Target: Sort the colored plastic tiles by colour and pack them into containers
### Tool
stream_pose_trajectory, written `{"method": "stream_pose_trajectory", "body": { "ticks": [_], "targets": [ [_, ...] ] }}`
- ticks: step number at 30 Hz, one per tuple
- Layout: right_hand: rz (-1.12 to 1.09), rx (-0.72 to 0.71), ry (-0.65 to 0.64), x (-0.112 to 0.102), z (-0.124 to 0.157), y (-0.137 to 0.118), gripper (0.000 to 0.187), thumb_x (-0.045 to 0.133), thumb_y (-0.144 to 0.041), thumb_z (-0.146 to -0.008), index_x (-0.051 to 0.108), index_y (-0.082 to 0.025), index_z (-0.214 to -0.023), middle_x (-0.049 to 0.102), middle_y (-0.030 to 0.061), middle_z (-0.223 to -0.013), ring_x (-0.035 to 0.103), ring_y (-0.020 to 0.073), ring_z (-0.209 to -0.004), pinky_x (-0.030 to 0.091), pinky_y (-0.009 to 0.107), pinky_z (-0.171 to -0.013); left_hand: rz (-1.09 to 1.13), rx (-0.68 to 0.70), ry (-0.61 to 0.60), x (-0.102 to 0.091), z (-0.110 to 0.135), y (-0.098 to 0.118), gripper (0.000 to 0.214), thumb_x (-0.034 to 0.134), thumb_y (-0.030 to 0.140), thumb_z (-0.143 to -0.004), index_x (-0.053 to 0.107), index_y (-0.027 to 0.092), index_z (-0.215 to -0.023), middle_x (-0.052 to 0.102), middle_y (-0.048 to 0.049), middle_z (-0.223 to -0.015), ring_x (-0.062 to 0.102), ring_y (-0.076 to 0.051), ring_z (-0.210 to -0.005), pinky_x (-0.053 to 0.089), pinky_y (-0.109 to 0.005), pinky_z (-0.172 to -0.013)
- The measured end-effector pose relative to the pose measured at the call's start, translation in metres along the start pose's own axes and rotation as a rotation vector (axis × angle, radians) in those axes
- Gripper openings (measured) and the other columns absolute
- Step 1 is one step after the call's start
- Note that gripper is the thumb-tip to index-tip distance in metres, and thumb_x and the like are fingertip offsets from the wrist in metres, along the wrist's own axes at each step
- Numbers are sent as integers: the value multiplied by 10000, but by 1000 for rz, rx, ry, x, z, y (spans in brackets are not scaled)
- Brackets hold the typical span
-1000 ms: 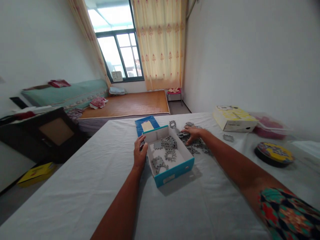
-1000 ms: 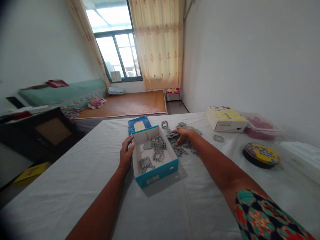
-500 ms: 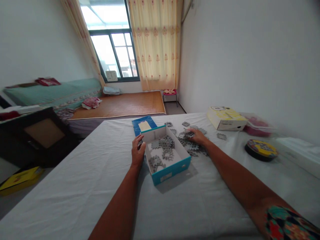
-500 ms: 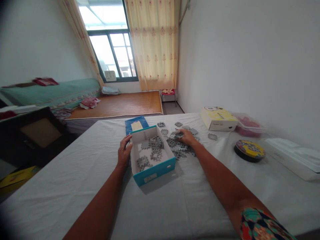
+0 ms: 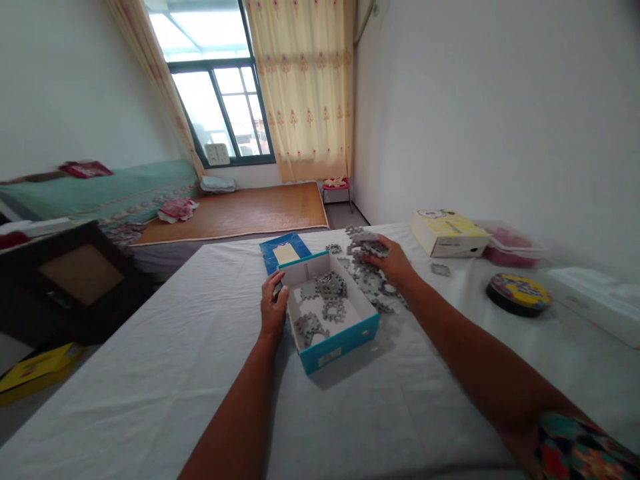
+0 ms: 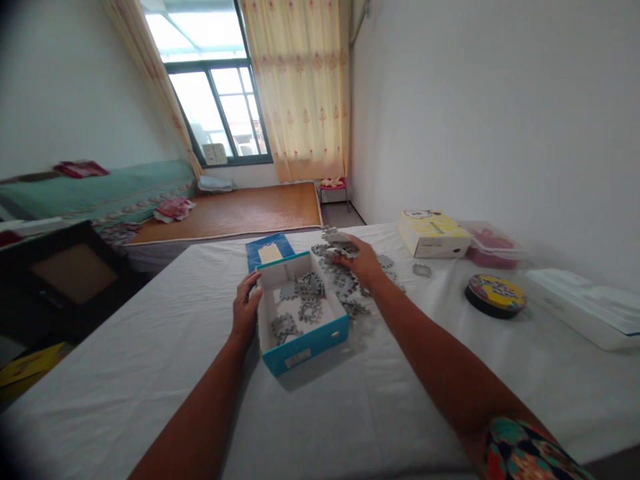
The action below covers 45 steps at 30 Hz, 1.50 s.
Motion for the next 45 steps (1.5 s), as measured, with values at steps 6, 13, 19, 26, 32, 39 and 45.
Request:
{"method": "stream_pose_trajectory", "body": {
  "ticks": [6,13,19,26,32,39,45],
  "targets": [
    [285,-377,-520,71,32,-57,784,829,-379,-650,534,-224,-1359,508,126,-1421,415,294,-1337,308,486,-1111,-42,18,-5,-2,0,2,370,549,374,-860,613,206,-1183,537,-114,-1334,464,-259,-1290,392,-440,-1084],
    [623,-8,-227,10,-7,21,425,468,-376,-933,578,-201,-1304,591,106,-1325,527,232,-1222,420,407,-1032,-48,10,-11,-1,-1,0,379,543,392,-859,615,206,-1181,529,-117,-1334,458,-263,-1294,401,-433,-1073],
    [1069,309,-561,22,10,91,887,640,-643,-737,316,-329,-1501,327,130,-1545,289,389,-1390,290,620,-1049,-42,-2,1,-1,-1,-1,380,536,381,-860,616,199,-1183,527,-119,-1339,459,-259,-1293,383,-433,-1086],
    [996,255,-585,23,11,88,648,723,-577,-669,586,-362,-1265,408,106,-1452,369,384,-1297,394,594,-939,-40,-11,-12,-2,0,-2,382,531,391,-867,611,218,-1198,518,-108,-1354,445,-261,-1306,379,-435,-1089],
    [903,147,-434,13,14,83,677,815,-433,-603,575,-276,-1216,509,107,-1288,483,298,-1170,433,401,-910,-36,-12,-15,-2,0,-2,382,537,397,-866,612,213,-1193,515,-112,-1351,444,-258,-1307,379,-435,-1090],
    [841,103,-401,3,14,80,504,683,-213,-700,580,-263,-1191,692,35,-1007,639,214,-882,458,293,-790,-51,9,-21,-3,-1,-1,385,524,404,-873,612,207,-1192,526,-115,-1335,448,-258,-1300,354,-440,-1108],
    [436,17,-55,-5,-1,16,495,698,-303,-730,571,-235,-1203,701,21,-978,657,206,-833,505,347,-806,-64,28,-17,-2,-1,-1,373,527,395,-877,616,205,-1185,535,-115,-1330,459,-257,-1293,325,-451,-1127]
  ]
}}
Point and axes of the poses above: each hand's wrist, its own z-axis away from the middle knuckle, its own x-axis out of the palm, y = z × x, the point moved 4 cm from there along -z, towards the middle knuckle
